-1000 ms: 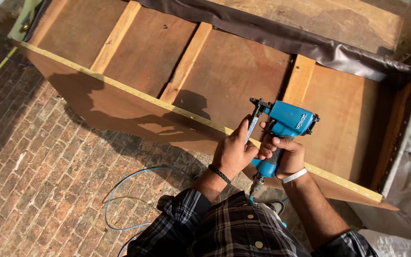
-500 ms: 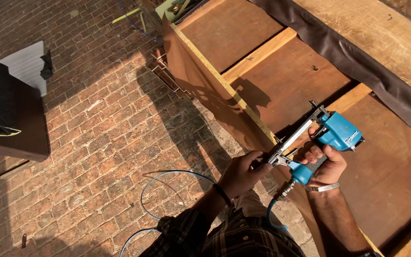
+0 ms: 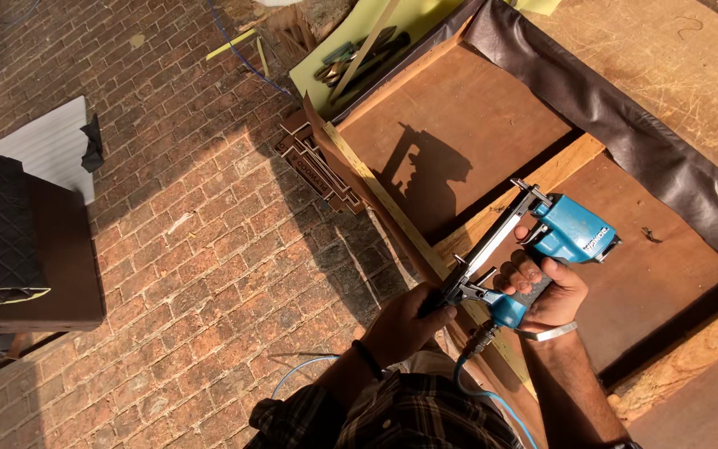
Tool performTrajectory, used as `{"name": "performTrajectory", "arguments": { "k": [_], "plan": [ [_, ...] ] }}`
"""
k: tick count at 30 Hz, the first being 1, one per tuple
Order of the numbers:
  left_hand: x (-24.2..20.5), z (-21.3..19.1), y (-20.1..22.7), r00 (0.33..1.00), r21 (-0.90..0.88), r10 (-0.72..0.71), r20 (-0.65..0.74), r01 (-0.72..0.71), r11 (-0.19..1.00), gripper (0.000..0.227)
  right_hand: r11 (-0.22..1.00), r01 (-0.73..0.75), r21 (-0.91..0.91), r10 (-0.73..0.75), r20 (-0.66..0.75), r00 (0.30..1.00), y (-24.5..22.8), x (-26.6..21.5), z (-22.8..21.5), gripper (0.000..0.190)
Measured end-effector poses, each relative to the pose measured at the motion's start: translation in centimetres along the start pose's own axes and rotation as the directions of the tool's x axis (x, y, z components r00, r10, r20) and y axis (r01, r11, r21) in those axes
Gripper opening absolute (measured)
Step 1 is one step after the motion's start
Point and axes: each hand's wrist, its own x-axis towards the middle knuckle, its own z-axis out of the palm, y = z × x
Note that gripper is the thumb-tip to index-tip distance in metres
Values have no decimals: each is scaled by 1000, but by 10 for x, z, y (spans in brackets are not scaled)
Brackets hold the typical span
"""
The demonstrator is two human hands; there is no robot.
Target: The person uses a pneumatic staple gun to attach thin wooden strips to the underside of a wooden frame. They then stretch a large piece of brown fabric over the frame and staple it to the edges.
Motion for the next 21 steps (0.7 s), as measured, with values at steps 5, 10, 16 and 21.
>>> {"name": "performTrajectory", "arguments": {
  "k": [5, 10, 16, 21],
  "plan": [
    [63, -62, 11, 991, -32, -123, 45, 124, 992, 38, 995, 10, -95, -13, -32, 999, 9, 81, 19, 49],
    [123, -122, -1, 995, 28, -9, 97, 7, 1000, 40, 990, 20, -142, -46, -188, 981, 31, 143, 30, 48],
    [200, -226, -29, 929, 38, -159, 335, 155, 987, 42, 925, 93, -369, -210, -291, 933, 81, 242, 63, 52],
    [242, -335, -47, 943, 111, -2, 334, -37, 993, 55, 876, 134, -463, -327, -367, 871, 158, 334, 115, 57]
  ]
}}
